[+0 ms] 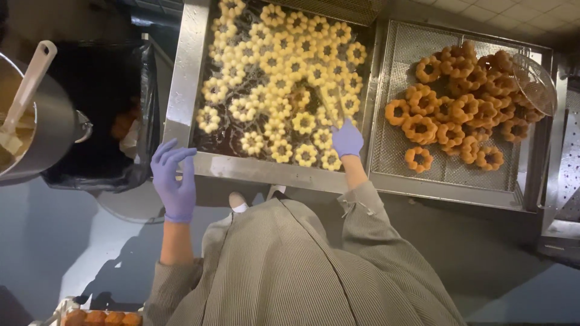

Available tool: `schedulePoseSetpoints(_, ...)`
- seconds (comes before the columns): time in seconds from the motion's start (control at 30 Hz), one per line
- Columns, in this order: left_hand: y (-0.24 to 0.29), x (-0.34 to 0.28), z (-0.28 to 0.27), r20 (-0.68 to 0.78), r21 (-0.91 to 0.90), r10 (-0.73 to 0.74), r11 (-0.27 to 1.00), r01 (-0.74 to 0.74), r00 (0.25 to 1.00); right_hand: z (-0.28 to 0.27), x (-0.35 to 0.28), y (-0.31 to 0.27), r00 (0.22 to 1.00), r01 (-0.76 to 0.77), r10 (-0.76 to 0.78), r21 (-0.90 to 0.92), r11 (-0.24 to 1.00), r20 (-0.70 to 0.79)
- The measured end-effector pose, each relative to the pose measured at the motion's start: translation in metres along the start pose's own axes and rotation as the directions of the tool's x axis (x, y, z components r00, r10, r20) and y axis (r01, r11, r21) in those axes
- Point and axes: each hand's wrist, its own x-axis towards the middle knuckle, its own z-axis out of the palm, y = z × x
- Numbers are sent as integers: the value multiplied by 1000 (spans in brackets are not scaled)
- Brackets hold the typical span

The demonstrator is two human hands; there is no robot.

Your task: Frying, flipping, and removing donuts from a deep fryer using commercial bakery tools.

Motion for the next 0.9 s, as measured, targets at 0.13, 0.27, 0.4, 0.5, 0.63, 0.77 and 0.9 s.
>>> schedulePoseSetpoints(0.13, 9, 2, 0, 12, -8, -4, 1000, 4, 1000, 7, 24, 7, 995, -42, 30, -126, 991, -98)
schedulePoseSetpoints(0.27, 13, 6, 4, 27, -12, 15, 1000, -15, 1000, 36, 48, 39, 999, 29, -24, -227, 974, 27)
schedulePoseSetpoints(0.4, 9, 8, 0, 18, 20, 32, 999, -32, 999, 12, 18, 42, 999, -35, 34, -12, 999, -6)
schedulePoseSetpoints(0.5, 4, 7, 1, 7, 25, 13, 1000, -13, 1000, -9, -1, 47, 995, -91, 89, -44, 995, -51)
schedulePoseSetpoints(0.63, 6, 9, 4, 22, 7, 9, 1000, -9, 1000, 3, 5, 63, 978, -188, 168, -167, 968, -123)
schedulePoseSetpoints(0.77, 10, 17, 9, 56, -20, 12, 1000, -11, 998, 25, 24, 92, 964, -264, 267, -161, 951, 0)
schedulePoseSetpoints(0.9, 11, 22, 14, 58, -45, 57, 997, -55, 997, -4, 1, 108, 988, -144, 149, 106, 984, -46)
